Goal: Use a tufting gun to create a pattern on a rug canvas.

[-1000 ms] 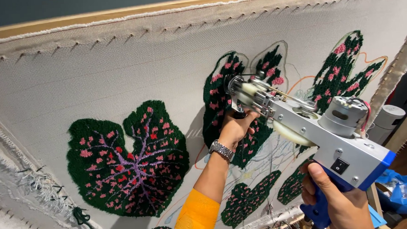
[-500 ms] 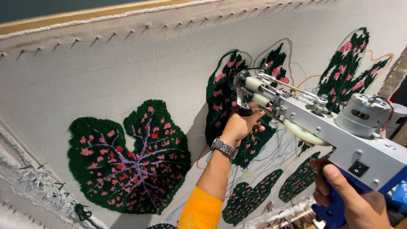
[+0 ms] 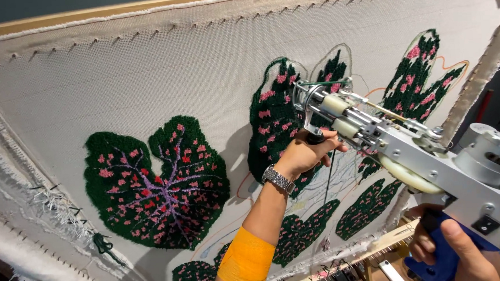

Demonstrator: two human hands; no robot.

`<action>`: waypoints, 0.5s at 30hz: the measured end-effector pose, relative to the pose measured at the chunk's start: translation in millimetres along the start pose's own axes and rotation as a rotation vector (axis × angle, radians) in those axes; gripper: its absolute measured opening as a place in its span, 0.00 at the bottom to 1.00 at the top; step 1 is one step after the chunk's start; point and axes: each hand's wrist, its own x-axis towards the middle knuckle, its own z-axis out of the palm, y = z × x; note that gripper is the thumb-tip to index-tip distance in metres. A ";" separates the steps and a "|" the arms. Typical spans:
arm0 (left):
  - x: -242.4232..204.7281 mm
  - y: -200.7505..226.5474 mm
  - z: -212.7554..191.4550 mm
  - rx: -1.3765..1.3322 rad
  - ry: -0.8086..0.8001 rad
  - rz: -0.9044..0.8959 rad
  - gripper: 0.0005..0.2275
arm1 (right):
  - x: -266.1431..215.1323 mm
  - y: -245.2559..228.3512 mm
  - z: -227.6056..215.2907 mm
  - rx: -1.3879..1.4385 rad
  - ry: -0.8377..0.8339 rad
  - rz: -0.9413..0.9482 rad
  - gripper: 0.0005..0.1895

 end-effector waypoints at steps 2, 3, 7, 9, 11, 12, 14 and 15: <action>-1.7 0.8 3.9 0.001 -0.016 0.036 0.10 | -5.8 -9.1 4.5 0.030 0.007 -0.024 0.34; -2.1 1.5 5.0 0.004 -0.031 0.071 0.10 | -7.7 -13.4 7.3 0.061 0.013 -0.048 0.34; -33.6 9.0 7.3 0.048 0.000 0.076 0.11 | 7.9 -24.9 -10.1 0.107 -0.129 -0.020 0.35; -52.8 4.4 6.1 0.104 0.166 0.021 0.10 | 20.8 -28.9 -18.9 -0.077 -0.215 0.008 0.38; -74.0 -27.4 -7.2 -0.057 0.291 0.049 0.07 | 42.1 -21.3 -29.6 0.022 -0.313 0.054 0.40; -85.1 -43.4 -14.4 -0.217 0.417 0.077 0.05 | 52.8 -16.9 -34.6 0.123 -0.412 0.104 0.42; -122.1 -58.7 -33.0 -0.162 0.530 0.056 0.05 | 50.5 -48.0 35.5 -0.068 -0.511 0.056 0.51; -137.2 -64.9 -43.1 -0.104 0.642 0.039 0.04 | 52.0 -65.3 71.4 -0.260 -0.607 0.005 0.60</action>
